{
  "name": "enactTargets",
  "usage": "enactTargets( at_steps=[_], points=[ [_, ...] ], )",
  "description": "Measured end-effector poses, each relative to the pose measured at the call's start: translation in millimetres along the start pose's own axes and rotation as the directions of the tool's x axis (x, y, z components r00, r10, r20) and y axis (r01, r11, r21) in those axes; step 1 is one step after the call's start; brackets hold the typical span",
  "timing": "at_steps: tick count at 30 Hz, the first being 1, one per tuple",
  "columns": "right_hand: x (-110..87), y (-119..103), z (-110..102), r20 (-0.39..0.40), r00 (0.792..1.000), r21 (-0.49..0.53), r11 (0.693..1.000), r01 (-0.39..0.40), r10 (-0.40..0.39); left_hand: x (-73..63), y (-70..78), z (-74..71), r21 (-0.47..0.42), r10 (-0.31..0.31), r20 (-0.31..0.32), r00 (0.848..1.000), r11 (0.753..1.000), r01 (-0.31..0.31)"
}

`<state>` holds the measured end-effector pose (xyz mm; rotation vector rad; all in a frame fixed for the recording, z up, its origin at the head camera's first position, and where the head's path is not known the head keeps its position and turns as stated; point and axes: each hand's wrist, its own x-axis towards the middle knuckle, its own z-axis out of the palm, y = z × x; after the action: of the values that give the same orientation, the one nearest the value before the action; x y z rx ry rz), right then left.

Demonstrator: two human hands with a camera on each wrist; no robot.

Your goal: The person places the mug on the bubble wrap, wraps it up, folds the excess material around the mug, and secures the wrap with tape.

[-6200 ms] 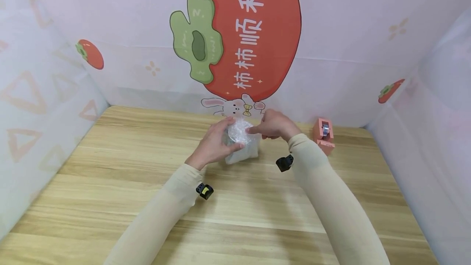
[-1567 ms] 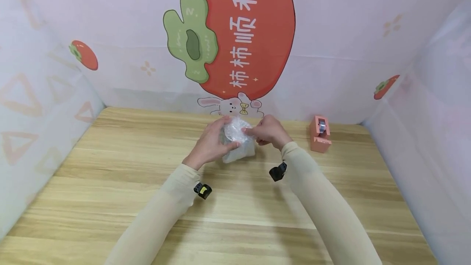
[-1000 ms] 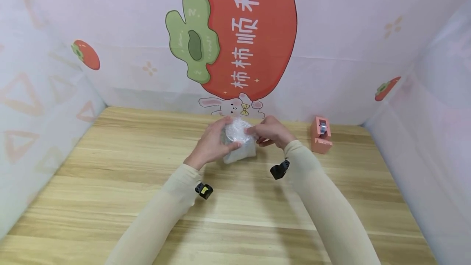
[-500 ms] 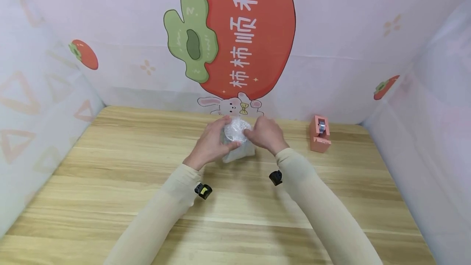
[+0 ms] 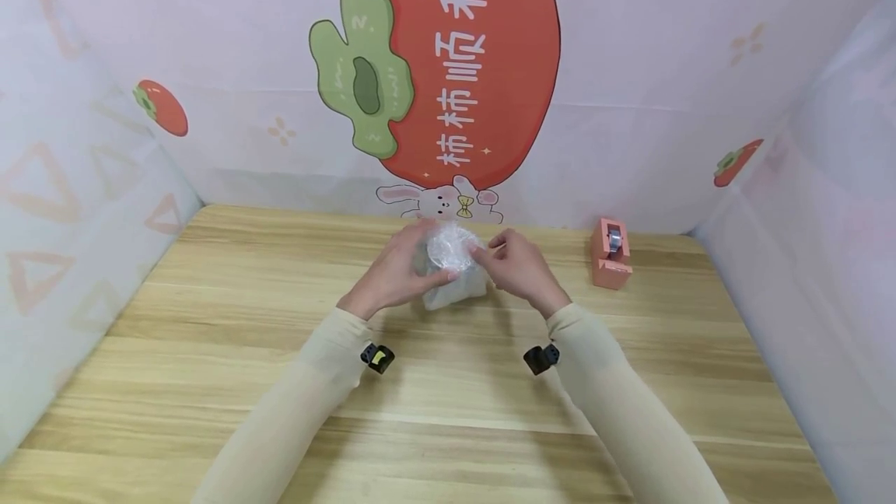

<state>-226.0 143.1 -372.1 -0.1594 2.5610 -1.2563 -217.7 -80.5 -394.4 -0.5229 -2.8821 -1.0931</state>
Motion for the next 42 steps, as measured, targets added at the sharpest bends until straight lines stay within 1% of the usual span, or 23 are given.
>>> enactTargets(
  at_steps=[3,5,8,10,13,17,23,28,31,37,40,42],
  points=[
    [-4.0,5,3,0.018,0.999,0.030,0.998,0.048,-0.049,-2.9,-2.0,-1.2,0.007,-0.016,-0.017,1.000,1.000,0.016],
    [-4.6,9,6,0.030,0.996,0.050,0.995,0.086,-0.088,-5.8,-2.8,-0.6,0.022,-0.048,-0.022,0.999,0.999,0.048],
    [-3.3,14,11,0.012,0.991,0.054,0.990,0.129,-0.130,-8.3,-3.5,1.1,0.060,-0.086,-0.008,0.996,0.994,0.087],
    [-2.3,15,15,-0.014,0.989,0.048,0.988,0.149,-0.149,-8.3,-4.0,1.6,0.074,-0.105,0.002,0.994,0.992,0.105],
    [-1.4,14,21,-0.061,0.987,0.019,0.988,0.152,-0.151,-5.1,-5.1,0.2,0.068,-0.116,0.013,0.993,0.991,0.115],
    [0.4,9,27,-0.103,0.985,-0.008,0.990,0.138,-0.138,1.2,-7.9,-3.8,0.037,-0.130,0.036,0.991,0.991,0.129],
    [8.2,4,30,-0.138,0.983,-0.022,0.993,0.117,-0.119,14.8,-16.4,-7.4,-0.012,-0.108,0.063,0.992,0.994,0.109],
    [14.3,2,32,-0.170,0.981,-0.026,0.996,0.088,-0.091,27.6,-23.9,-9.3,-0.037,-0.093,0.102,0.990,0.995,0.097],
    [16.3,1,33,-0.188,0.980,-0.024,0.997,0.067,-0.070,34.0,-27.6,-10.9,-0.055,-0.069,0.121,0.990,0.996,0.076],
    [21.0,-2,36,-0.207,0.978,-0.016,1.000,0.026,-0.029,41.7,-31.9,-14.7,-0.093,-0.042,0.145,0.988,0.994,0.056],
    [22.2,-3,37,-0.205,0.978,-0.014,1.000,0.024,-0.026,44.0,-32.9,-16.8,-0.112,-0.039,0.156,0.987,0.992,0.057],
    [22.0,-2,37,-0.203,0.979,-0.027,0.999,0.033,-0.038,44.7,-34.2,-17.4,-0.122,-0.035,0.156,0.987,0.991,0.054]
  ],
)
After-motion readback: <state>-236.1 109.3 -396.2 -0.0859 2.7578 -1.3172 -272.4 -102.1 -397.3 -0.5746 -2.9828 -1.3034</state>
